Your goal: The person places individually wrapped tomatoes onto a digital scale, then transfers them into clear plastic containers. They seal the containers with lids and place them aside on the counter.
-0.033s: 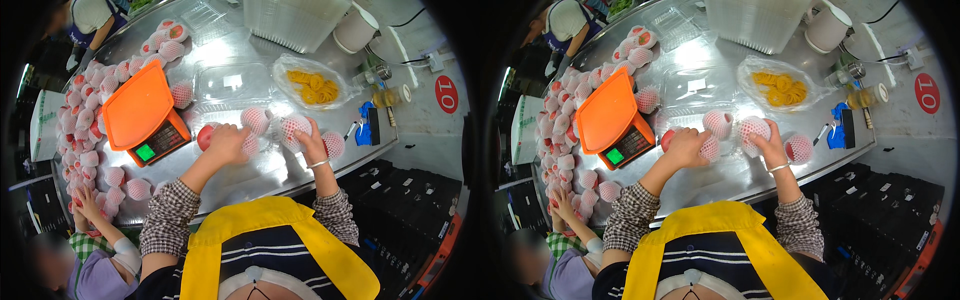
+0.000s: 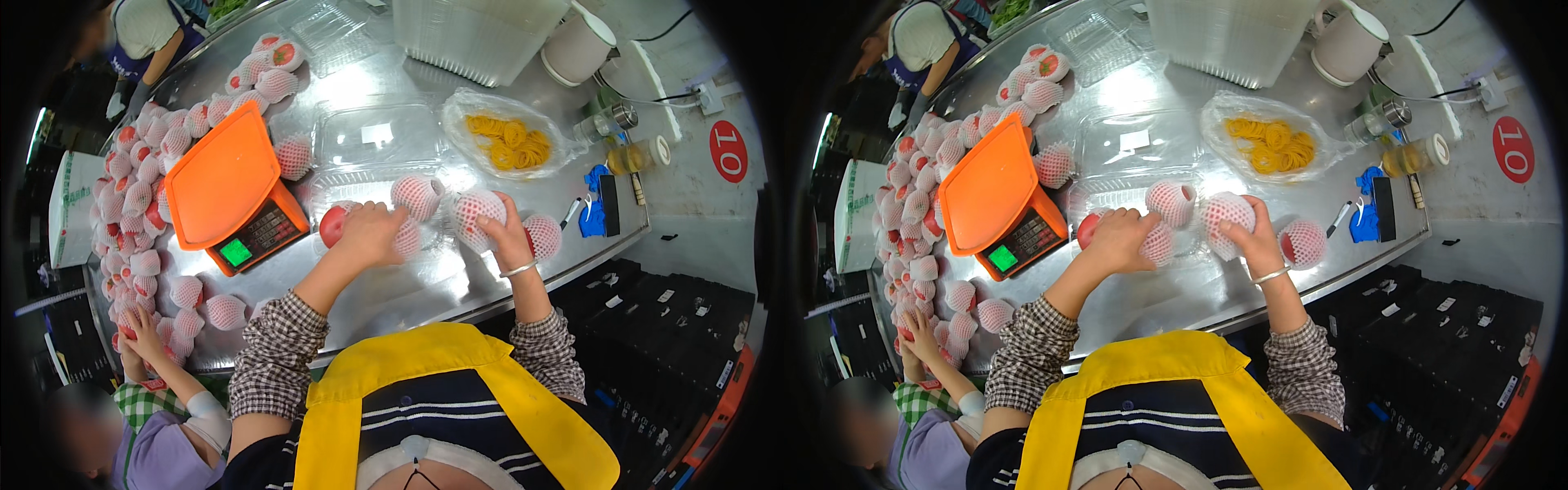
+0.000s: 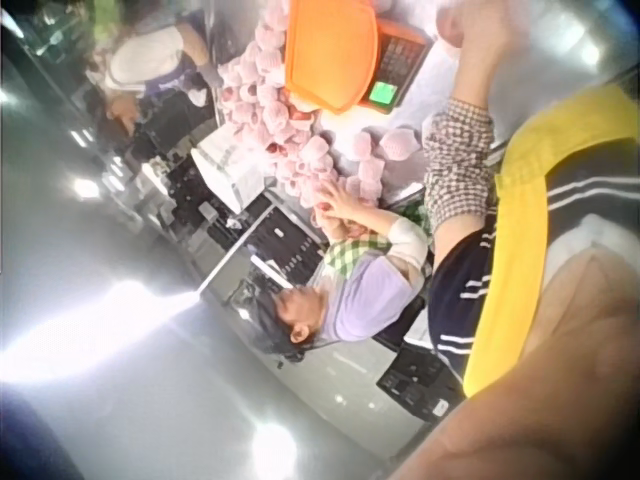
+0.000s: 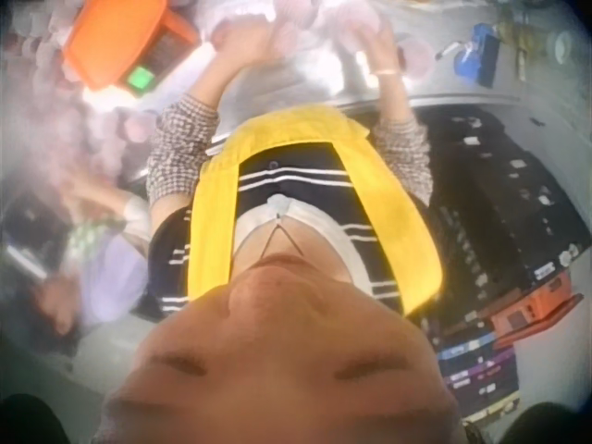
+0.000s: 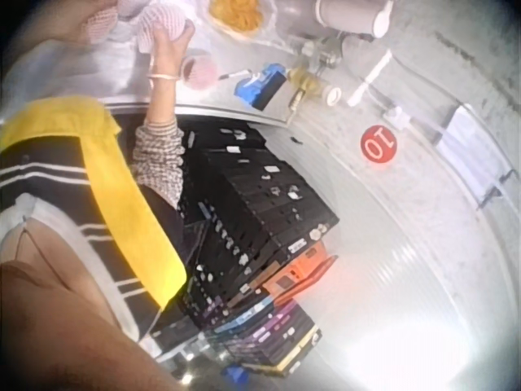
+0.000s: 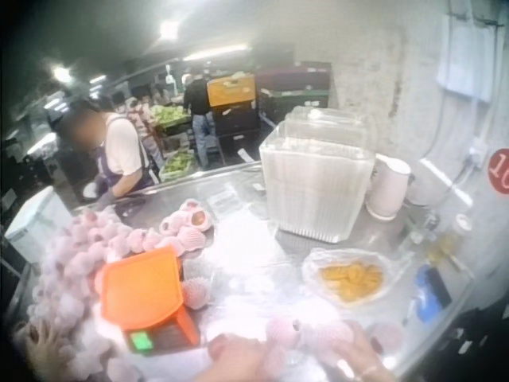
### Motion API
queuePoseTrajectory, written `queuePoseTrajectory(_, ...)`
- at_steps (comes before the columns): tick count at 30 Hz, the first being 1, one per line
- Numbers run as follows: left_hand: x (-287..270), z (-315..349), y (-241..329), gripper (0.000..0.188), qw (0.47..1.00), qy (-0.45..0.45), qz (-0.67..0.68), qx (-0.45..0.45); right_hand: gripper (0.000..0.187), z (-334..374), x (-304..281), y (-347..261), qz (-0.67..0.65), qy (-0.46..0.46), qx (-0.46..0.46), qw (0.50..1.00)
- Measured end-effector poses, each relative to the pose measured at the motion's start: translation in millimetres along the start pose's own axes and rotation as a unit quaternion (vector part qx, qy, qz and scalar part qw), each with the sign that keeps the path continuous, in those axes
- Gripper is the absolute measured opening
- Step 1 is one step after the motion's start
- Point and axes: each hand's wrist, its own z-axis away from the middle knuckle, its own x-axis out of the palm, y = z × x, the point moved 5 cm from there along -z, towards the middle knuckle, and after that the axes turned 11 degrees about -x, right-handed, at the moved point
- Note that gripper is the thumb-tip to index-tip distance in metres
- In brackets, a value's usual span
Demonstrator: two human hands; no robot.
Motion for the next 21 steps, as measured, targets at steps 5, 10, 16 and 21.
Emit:
queuePoseTrajectory(5, 9, 3, -5, 0.077, 0.992, 0.091, 0.032, 0.085, 0.060, 8, -17, 17, 0.066, 0.000, -0.031, 0.997)
queuePoseTrajectory(10, 15, 1, -17, 0.075, 0.993, 0.059, 0.015, 0.103, 0.062, 14, -17, 34, 0.046, 0.015, 0.000, 0.999)
queuePoseTrajectory(16, 9, -15, -6, 0.073, 0.991, 0.005, -0.038, 0.128, 0.063, 13, -17, 42, 0.041, 0.010, -0.014, 0.999)
queuePoseTrajectory(21, -19, -17, -5, 0.070, 0.987, 0.068, 0.087, 0.116, 0.063, 14, -19, 42, 0.035, 0.016, -0.008, 0.999)
